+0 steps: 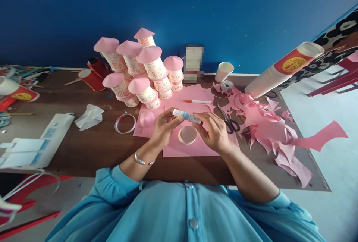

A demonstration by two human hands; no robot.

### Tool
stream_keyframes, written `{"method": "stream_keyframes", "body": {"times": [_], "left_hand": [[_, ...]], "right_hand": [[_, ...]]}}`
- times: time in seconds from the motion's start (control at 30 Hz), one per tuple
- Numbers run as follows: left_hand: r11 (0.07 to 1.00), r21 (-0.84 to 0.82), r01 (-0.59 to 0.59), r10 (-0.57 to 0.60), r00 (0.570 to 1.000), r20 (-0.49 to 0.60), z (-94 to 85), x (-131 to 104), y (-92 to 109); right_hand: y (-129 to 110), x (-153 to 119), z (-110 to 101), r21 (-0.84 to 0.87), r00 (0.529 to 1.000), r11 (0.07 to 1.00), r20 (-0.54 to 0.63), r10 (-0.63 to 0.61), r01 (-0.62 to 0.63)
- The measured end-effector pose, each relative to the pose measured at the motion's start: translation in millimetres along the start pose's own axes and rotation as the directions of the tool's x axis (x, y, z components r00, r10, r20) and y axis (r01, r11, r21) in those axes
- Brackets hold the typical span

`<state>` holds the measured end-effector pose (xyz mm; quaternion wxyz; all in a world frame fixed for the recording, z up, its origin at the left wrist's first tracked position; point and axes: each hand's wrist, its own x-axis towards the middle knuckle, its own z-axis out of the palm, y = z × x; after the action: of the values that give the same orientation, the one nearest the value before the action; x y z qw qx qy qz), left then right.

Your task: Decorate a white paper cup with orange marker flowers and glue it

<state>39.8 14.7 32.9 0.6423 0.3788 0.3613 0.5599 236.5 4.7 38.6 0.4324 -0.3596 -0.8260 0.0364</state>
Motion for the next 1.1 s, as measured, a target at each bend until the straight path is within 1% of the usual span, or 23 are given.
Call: {"method": "stream_keyframes", "body": {"times": [0.03,0.07,0.13,0.2,0.23,0.27,0.33,0.4,0.43,0.47,0.53,0.57,0.63,0.7,0.73,0.77,0.8,0.87,0.93,0.97,1.0,1.03,1.1], "left_hand": [[1.0,0.002,0.005,-0.005,1.0,0.0,0.2,0,-1],[1.0,0.007,0.006,-0.006,1.0,0.004,0.3,0,-2],[1.0,0.02,-0.005,0.005,1.0,0.027,-0.2,0,-3],[0.999,0.028,-0.035,0.033,0.998,0.053,-1.1,0,-3],[0.998,0.031,-0.049,0.047,0.997,0.067,-1.6,0,-3],[0.998,0.033,-0.062,0.059,0.995,0.078,-2.0,0,-3],[0.996,0.04,-0.076,0.072,0.993,0.091,-2.6,0,-3],[0.996,0.048,-0.077,0.072,0.993,0.09,-2.5,0,-3],[0.996,0.05,-0.074,0.069,0.994,0.083,-2.0,-1,-3],[0.996,0.05,-0.068,0.065,0.996,0.068,-1.2,-1,-3],[0.998,0.037,-0.053,0.052,0.998,0.025,1.3,-2,-3],[0.999,0.025,-0.044,0.044,0.999,0.001,2.9,-2,-3],[1.0,-0.007,-0.024,0.024,0.999,-0.038,6.0,-3,-3],[0.999,-0.04,0.003,-0.006,0.998,-0.059,8.5,-3,-3],[0.998,-0.057,0.017,-0.02,0.998,-0.067,9.4,-3,-2],[0.997,-0.073,0.027,-0.032,0.997,-0.074,9.9,-3,-2],[0.996,-0.085,0.035,-0.042,0.996,-0.078,10.1,-3,-2],[0.994,-0.097,0.044,-0.051,0.996,-0.077,10.1,-3,-1],[0.995,-0.094,0.036,-0.042,0.997,-0.066,10.1,-4,-1],[0.995,-0.091,0.027,-0.033,0.997,-0.063,10.2,-4,-1],[0.996,-0.088,0.017,-0.022,0.998,-0.066,10.6,-4,-1],[0.996,-0.087,0.007,-0.013,0.997,-0.072,11.1,-5,-2],[0.996,-0.09,0.001,-0.009,0.996,-0.087,12.4,-4,-1]], "right_hand": [[-1,-1,0,0.014,1.0,1.0,-0.007,0.025,-0.025],[-2,-1,0,0.046,0.997,0.996,-0.012,0.075,-0.074],[-4,-1,-1,0.173,0.975,0.96,0.019,0.22,-0.22],[-7,1,-5,0.325,0.927,0.869,0.102,0.361,-0.374],[-9,3,-6,0.384,0.9,0.815,0.141,0.412,-0.434],[-10,4,-8,0.43,0.877,0.767,0.172,0.448,-0.476],[-11,7,-10,0.49,0.853,0.704,0.207,0.48,-0.515],[-12,8,-10,0.516,0.849,0.681,0.216,0.483,-0.519],[-12,8,-9,0.515,0.851,0.686,0.206,0.483,-0.513],[-12,7,-8,0.502,0.859,0.706,0.18,0.479,-0.499],[-11,4,-5,0.433,0.896,0.794,0.082,0.436,-0.427],[-11,3,-3,0.374,0.922,0.853,0.016,0.387,-0.365],[-9,-1,1,0.216,0.966,0.954,-0.109,0.234,-0.207],[-8,-4,3,0.072,0.981,0.995,-0.182,0.074,-0.062],[-7,-6,3,0.028,0.979,0.999,-0.202,0.025,-0.02],[-7,-7,3,0.012,0.978,1.0,-0.208,0.009,-0.006],[-6,-7,3,0.033,0.979,0.999,-0.199,0.035,-0.029],[-7,-8,1,0.157,0.976,0.975,-0.123,0.18,-0.16],[-9,-7,0,0.289,0.943,0.902,0.006,0.333,-0.32],[-11,-6,-1,0.324,0.924,0.869,0.048,0.379,-0.374],[-12,-5,-1,0.336,0.914,0.855,0.049,0.402,-0.394],[-13,-3,0,0.33,0.918,0.864,0.014,0.397,-0.38],[-14,-2,1,0.276,0.938,0.917,-0.116,0.328,-0.287]]}}
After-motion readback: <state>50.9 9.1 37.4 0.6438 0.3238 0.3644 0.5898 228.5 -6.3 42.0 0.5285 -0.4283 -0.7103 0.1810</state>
